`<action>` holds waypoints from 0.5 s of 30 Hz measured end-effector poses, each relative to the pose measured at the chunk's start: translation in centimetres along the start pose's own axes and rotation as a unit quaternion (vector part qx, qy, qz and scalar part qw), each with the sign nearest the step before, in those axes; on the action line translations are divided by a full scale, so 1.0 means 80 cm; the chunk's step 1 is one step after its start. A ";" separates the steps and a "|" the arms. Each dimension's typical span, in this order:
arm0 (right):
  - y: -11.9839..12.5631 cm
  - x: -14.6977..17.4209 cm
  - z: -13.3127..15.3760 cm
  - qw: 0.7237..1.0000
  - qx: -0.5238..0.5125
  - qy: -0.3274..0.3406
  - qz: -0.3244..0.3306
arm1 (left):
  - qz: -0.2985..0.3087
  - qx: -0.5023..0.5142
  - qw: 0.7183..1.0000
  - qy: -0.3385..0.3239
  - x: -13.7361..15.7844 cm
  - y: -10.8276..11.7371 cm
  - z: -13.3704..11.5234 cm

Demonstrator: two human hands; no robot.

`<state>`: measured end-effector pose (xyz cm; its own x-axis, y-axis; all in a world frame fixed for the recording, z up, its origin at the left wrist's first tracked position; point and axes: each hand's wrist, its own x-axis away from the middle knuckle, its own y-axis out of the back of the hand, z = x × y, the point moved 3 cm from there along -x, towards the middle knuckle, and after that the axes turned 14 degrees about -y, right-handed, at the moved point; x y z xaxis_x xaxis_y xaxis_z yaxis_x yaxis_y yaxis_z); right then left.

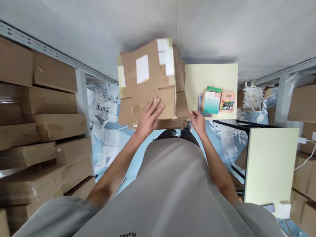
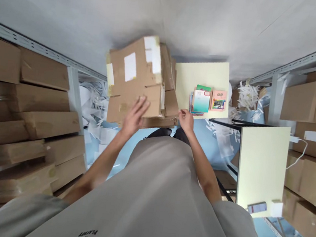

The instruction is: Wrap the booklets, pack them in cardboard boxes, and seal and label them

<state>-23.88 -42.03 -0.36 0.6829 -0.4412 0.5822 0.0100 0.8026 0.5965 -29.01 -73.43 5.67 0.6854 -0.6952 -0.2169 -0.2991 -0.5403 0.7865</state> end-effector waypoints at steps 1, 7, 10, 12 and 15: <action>-0.003 -0.009 0.003 1.000 0.007 -0.003 -0.008 | -0.052 0.001 0.999 0.002 -0.004 0.028 0.004; -0.031 -0.051 0.016 0.999 0.047 -0.017 -0.006 | -0.252 0.012 0.966 0.055 -0.015 0.144 0.025; -0.030 -0.048 0.016 0.998 0.058 -0.015 -0.026 | -0.243 0.016 0.968 0.062 -0.013 0.144 0.021; -0.029 -0.038 0.022 0.996 0.074 0.027 -0.052 | -0.241 0.016 0.968 0.064 -0.008 0.134 0.017; -0.043 -0.021 0.043 0.992 0.094 0.081 -0.022 | -0.237 0.014 0.967 0.096 0.000 0.119 0.015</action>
<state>-27.57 -45.47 -1.49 0.7935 -0.3915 0.4659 -0.0834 0.6885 0.7205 -32.67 -79.12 12.51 0.8597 -0.2665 -0.4358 0.0636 -0.7906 0.6090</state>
